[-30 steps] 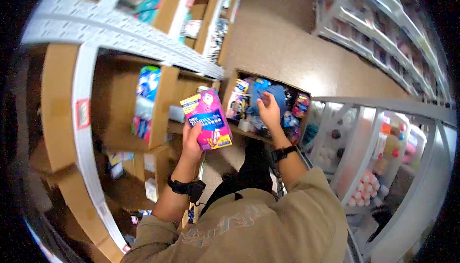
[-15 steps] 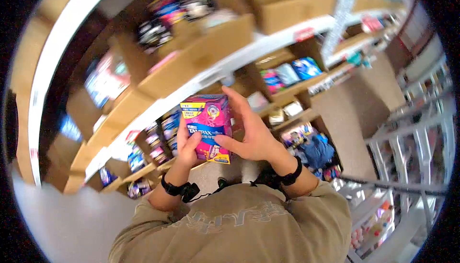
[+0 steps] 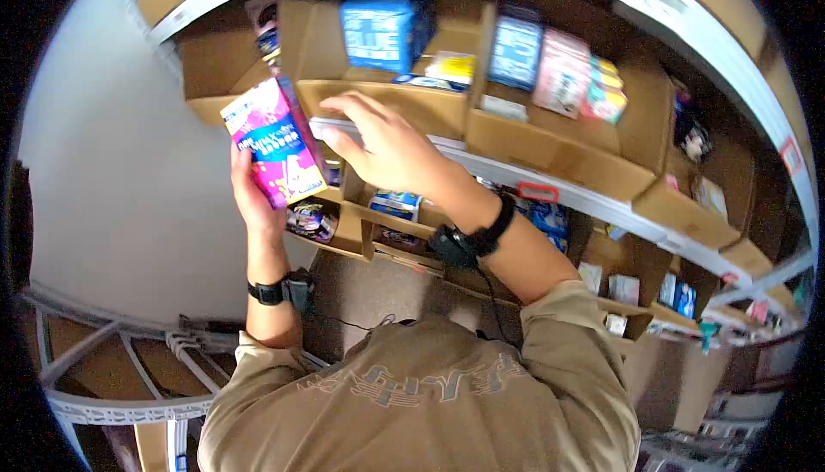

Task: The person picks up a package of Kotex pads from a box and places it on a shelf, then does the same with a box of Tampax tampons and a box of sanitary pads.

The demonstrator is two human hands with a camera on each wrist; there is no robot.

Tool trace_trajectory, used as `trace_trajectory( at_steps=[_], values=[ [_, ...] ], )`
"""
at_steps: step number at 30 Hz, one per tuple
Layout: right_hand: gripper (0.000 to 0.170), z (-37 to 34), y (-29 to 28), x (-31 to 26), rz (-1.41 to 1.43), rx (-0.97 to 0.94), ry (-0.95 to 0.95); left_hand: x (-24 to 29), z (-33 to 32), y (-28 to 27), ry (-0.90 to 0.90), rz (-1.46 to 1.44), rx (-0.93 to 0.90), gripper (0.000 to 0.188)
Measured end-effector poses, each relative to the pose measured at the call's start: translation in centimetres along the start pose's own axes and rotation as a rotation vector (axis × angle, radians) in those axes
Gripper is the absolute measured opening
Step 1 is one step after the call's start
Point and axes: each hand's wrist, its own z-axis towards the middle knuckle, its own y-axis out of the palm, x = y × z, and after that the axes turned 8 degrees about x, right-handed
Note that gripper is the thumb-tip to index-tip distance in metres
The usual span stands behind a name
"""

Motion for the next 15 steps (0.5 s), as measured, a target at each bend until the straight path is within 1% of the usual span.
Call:
trace_trajectory(
  at_steps=[1,2,3,5,6,7,9,10,11,13,14,15],
  values=[
    [0.043,2.1,2.2,0.0,-0.022,-0.047,-0.015,1.1,1.2,-2.0,0.025,0.018,0.006,0.043],
    [0.045,2.6,3.2,3.6,-0.141,-0.08,-0.078,-1.6,2.2,-2.3,0.026,0.042,0.029,0.041],
    [0.047,5.0,6.1,3.0,-0.245,-0.107,-0.169,1.0,3.2,-4.1,0.042,0.088,0.087,0.04],
    [0.053,6.8,10.5,6.6,-0.544,-0.104,-0.338,0.7,4.0,-6.0,-0.002,-0.008,0.127,0.038],
    [0.057,7.1,11.6,7.7,-0.579,-0.132,-0.356,0.3,4.3,-6.9,0.024,0.003,0.125,0.039],
    [0.061,7.3,12.2,8.0,-0.616,-0.159,-0.326,-0.3,4.6,-7.7,0.007,0.026,0.149,0.039],
    [0.06,6.7,13.1,9.5,-0.611,-0.118,-0.372,-2.1,5.3,-9.2,0.032,0.125,0.228,0.039],
    [0.055,6.5,13.5,9.7,-0.601,-0.068,-0.396,-2.5,5.8,-10.0,0.058,0.217,0.181,0.04],
    [0.052,6.3,13.6,9.9,-0.617,-0.064,-0.4,-3.1,6.2,-10.5,0.056,0.232,0.185,0.039],
    [0.047,6.3,14.0,10.8,-0.599,-0.025,-0.411,-4.1,7.2,-10.2,0.005,0.148,0.214,0.037],
    [0.043,6.2,14.3,11.0,-0.578,0.009,-0.421,-5.4,8.3,-10.9,0.066,0.2,0.174,0.034],
    [0.043,6.0,14.6,11.1,-0.583,0.009,-0.41,-5.9,8.9,-10.3,0.076,0.248,0.178,0.033]
  ],
)
